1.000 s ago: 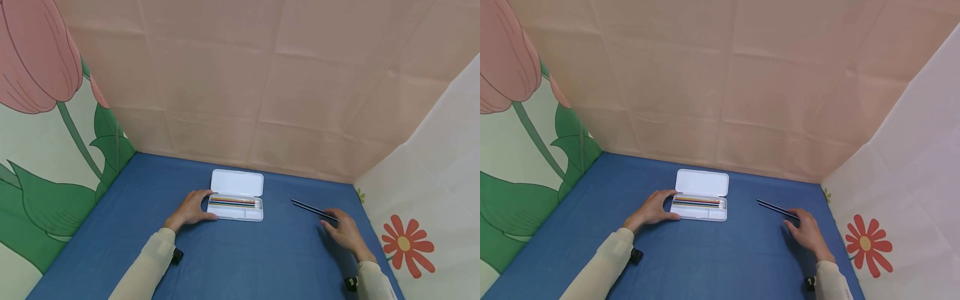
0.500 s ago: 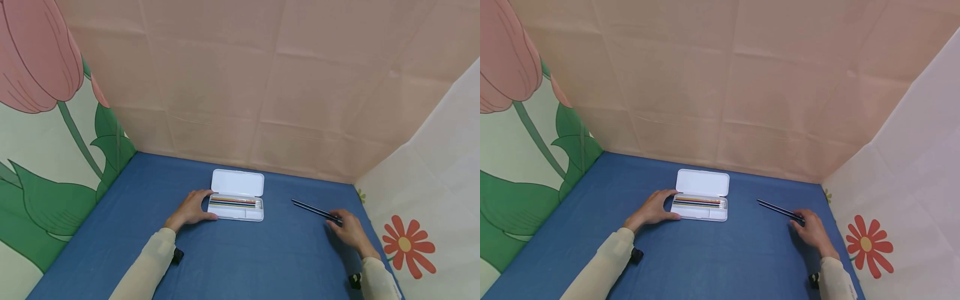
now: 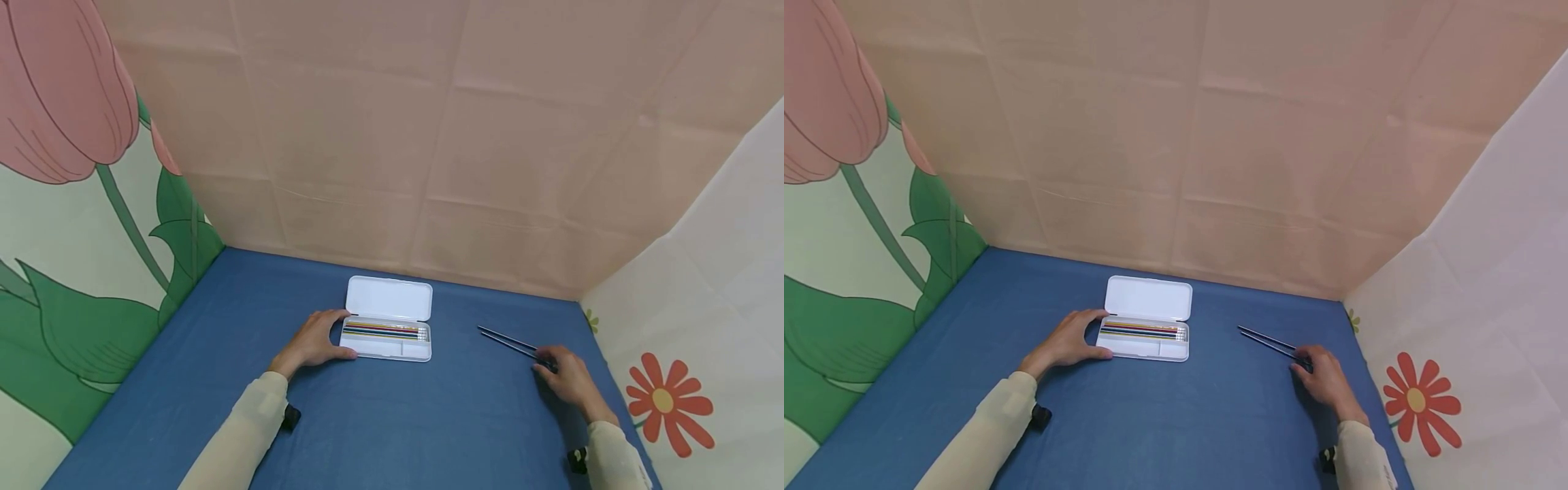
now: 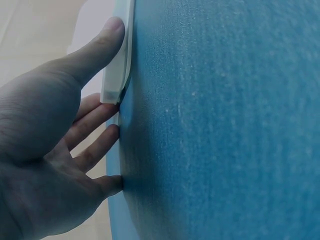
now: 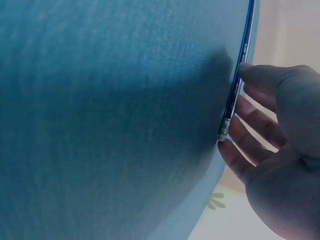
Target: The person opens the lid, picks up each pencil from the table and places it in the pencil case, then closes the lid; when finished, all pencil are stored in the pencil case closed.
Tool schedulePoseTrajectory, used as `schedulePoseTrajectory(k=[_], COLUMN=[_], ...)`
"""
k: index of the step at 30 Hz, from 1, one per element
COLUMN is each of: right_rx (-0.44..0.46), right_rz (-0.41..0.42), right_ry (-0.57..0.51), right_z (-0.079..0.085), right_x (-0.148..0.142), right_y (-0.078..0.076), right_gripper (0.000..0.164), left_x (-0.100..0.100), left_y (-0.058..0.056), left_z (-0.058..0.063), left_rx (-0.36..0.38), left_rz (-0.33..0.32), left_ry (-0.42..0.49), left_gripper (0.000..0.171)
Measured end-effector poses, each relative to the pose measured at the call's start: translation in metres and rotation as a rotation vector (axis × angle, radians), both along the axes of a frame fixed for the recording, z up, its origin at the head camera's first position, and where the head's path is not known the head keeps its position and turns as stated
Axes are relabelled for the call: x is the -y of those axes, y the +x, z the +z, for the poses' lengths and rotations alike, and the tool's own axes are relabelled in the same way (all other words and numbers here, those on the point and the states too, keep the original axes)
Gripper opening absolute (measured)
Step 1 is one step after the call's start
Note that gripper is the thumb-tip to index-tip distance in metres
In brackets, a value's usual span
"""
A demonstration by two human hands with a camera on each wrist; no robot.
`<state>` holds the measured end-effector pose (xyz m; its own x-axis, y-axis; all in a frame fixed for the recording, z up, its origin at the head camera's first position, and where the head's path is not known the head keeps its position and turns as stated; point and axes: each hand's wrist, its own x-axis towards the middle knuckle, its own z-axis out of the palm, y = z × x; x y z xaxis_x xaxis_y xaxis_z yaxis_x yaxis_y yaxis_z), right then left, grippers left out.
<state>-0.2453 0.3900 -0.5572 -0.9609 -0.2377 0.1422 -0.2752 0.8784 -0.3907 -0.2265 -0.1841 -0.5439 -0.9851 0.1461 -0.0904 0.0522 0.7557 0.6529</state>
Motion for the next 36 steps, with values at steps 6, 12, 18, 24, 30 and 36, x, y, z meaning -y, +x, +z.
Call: schedulePoseTrajectory(k=[6, 12, 18, 24, 30, 36], right_rx=[0.021, 0.064, 0.083, 0.069, 0.012, -0.026], right_rz=[0.001, -0.016, -0.015, -0.005, 0.033, 0.066], right_ry=[0.005, 0.005, -0.004, -0.006, -0.019, -0.019], right_z=[-0.001, 0.001, 0.003, 0.006, 0.013, 0.025], right_x=[0.001, 0.004, 0.006, 0.01, 0.018, 0.031], right_y=[0.0, 0.001, 0.004, 0.006, 0.006, 0.005], right_gripper=[0.015, 0.007, 0.007, 0.006, 0.008, 0.01], left_x=[0.0, 0.001, 0.0, 0.001, 0.001, 0.001], left_y=[0.0, 0.0, 0.001, 0.0, 0.0, -0.001], left_z=[0.0, -0.001, -0.001, -0.002, -0.001, -0.003], left_rx=[-0.004, -0.008, -0.009, -0.013, -0.016, -0.021], left_rz=[-0.002, -0.001, -0.003, -0.004, -0.004, -0.008], left_ry=[0.003, 0.002, 0.0, 0.001, 0.003, -0.003], left_gripper=[0.097, 0.097, 0.097, 0.096, 0.096, 0.095])
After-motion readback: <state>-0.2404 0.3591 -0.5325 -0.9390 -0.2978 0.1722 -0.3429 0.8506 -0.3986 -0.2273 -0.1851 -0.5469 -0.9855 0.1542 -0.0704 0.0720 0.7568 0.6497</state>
